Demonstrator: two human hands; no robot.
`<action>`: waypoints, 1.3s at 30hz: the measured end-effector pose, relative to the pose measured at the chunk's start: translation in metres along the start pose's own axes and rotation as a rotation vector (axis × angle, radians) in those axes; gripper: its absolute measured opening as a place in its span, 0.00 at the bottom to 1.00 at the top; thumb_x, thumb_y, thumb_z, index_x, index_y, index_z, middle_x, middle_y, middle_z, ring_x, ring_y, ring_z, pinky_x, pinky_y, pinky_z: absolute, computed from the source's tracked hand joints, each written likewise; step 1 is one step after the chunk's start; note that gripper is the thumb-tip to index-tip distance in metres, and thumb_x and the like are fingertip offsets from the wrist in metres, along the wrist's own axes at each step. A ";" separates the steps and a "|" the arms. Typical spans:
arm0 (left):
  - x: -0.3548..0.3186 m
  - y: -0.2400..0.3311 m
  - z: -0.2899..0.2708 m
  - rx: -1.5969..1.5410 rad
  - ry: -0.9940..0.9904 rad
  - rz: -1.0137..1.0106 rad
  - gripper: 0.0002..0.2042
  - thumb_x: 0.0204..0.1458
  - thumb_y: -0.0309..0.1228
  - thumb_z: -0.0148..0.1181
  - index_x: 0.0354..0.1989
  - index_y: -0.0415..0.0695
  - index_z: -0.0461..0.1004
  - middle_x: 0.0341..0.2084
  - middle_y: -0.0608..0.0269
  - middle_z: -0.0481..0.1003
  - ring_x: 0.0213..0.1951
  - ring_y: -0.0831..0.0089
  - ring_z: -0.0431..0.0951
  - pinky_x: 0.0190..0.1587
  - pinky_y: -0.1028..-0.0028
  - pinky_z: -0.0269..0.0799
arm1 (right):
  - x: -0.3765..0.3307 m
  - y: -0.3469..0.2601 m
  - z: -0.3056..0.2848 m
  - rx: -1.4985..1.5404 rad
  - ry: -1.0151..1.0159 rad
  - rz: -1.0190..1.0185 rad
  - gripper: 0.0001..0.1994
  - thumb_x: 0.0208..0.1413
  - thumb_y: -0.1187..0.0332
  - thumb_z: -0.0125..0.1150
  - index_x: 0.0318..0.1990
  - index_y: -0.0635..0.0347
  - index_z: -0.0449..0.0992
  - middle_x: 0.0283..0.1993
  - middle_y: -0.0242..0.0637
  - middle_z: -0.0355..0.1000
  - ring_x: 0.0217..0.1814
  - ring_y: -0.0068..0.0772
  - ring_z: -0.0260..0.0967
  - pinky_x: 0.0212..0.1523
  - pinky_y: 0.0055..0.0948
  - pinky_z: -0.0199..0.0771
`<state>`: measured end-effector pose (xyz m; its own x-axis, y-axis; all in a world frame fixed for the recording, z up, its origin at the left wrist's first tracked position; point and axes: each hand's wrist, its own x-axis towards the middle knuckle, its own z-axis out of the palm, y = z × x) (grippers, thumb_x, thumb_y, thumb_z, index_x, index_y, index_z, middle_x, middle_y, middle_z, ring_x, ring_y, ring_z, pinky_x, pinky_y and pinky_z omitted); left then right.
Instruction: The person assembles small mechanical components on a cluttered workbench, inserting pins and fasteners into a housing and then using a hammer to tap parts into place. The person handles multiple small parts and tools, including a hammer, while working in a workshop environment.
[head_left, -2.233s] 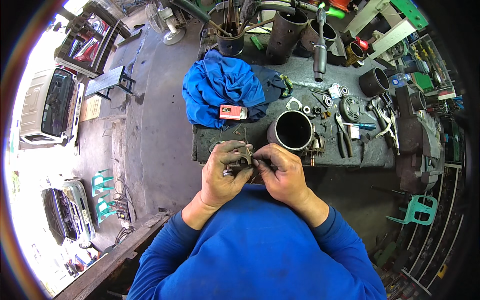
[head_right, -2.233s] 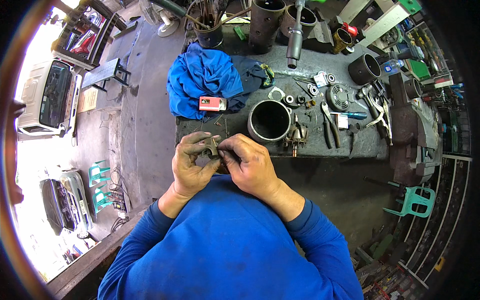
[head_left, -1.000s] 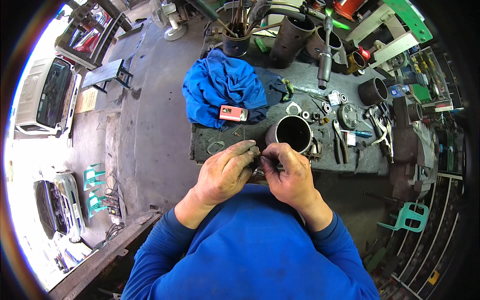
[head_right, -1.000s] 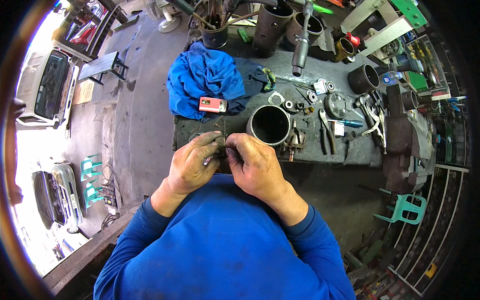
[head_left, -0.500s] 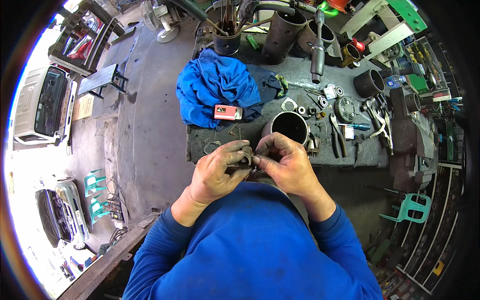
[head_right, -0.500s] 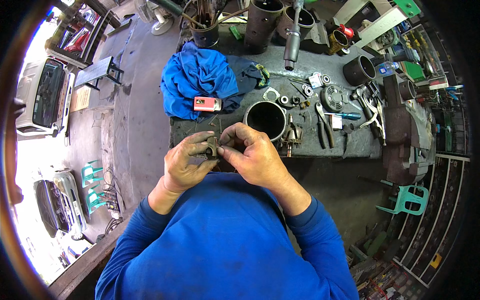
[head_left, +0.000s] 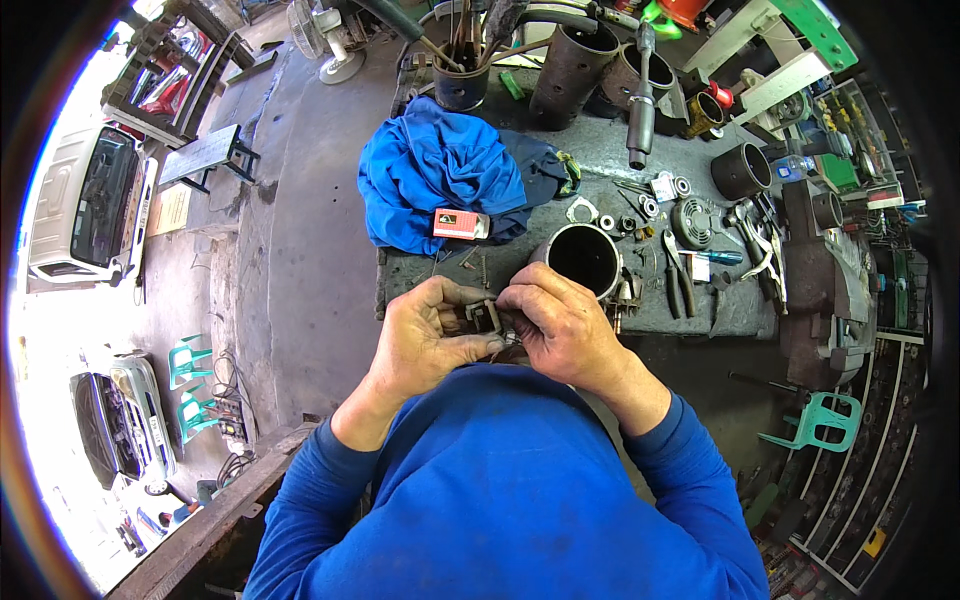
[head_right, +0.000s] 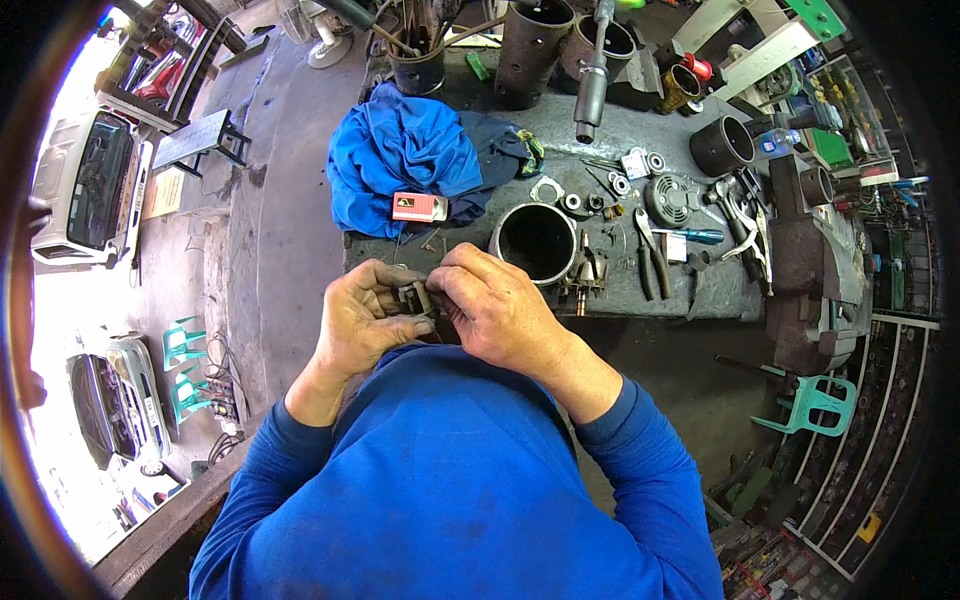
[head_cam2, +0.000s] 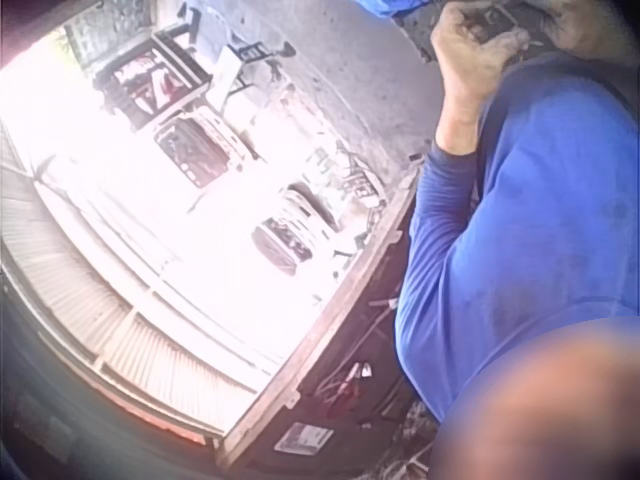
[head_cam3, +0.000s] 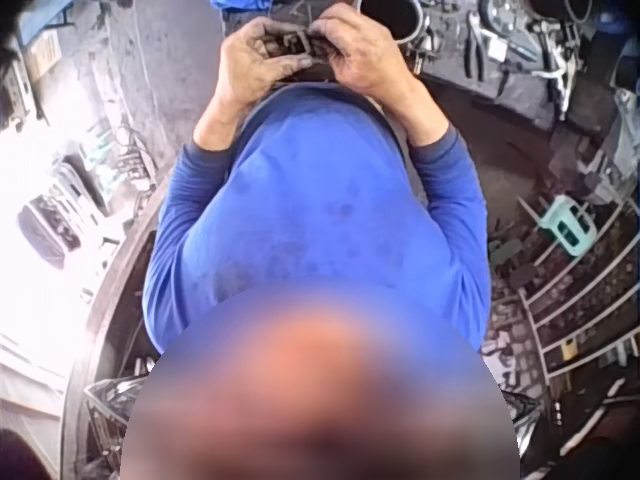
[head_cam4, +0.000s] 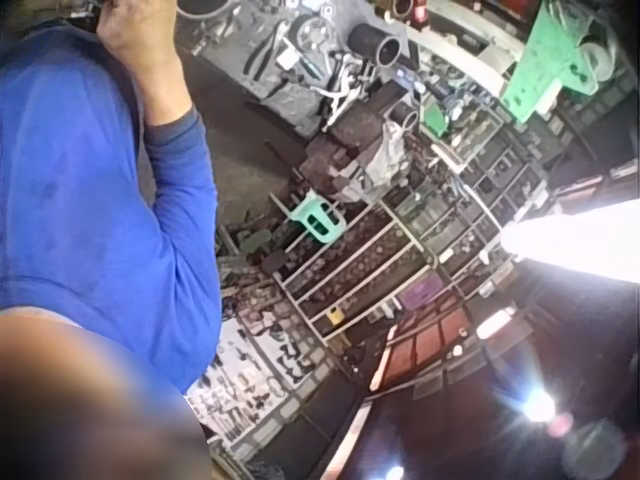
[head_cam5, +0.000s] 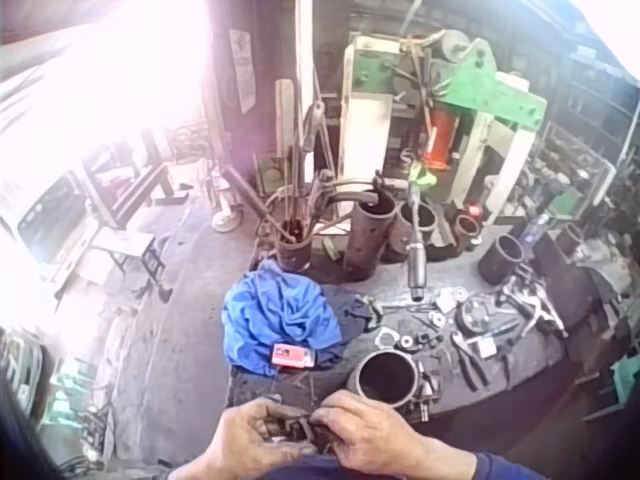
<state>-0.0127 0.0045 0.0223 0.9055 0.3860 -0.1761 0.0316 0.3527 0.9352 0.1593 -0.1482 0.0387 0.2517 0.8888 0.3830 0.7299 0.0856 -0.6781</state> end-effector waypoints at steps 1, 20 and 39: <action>0.001 0.001 -0.002 0.008 -0.001 -0.053 0.21 0.53 0.18 0.78 0.53 0.30 0.75 0.46 0.50 0.84 0.49 0.69 0.86 0.53 0.69 0.86 | 0.000 0.002 0.003 -0.024 -0.002 -0.020 0.14 0.49 0.79 0.73 0.45 0.63 0.80 0.46 0.42 0.76 0.46 0.50 0.80 0.45 0.42 0.82; 0.003 -0.080 -0.050 0.377 0.285 -0.096 0.19 0.56 0.25 0.75 0.56 0.35 0.81 0.45 0.54 0.84 0.45 0.68 0.86 0.50 0.69 0.83 | -0.028 0.058 0.100 0.500 -0.100 0.840 0.19 0.64 0.74 0.68 0.61 0.66 0.79 0.42 0.40 0.81 0.44 0.30 0.79 0.48 0.33 0.79; -0.001 -0.098 -0.130 0.570 0.369 -0.074 0.21 0.50 0.25 0.76 0.53 0.39 0.77 0.33 0.52 0.83 0.33 0.67 0.82 0.40 0.66 0.81 | 0.009 0.100 0.144 -0.418 -0.145 0.491 0.06 0.61 0.69 0.67 0.39 0.63 0.81 0.41 0.50 0.78 0.42 0.59 0.81 0.44 0.53 0.81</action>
<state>-0.0717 0.0801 -0.1090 0.6922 0.6789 -0.2449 0.3978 -0.0759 0.9143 0.1433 -0.0670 -0.1160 0.5512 0.8342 -0.0168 0.7448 -0.5010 -0.4406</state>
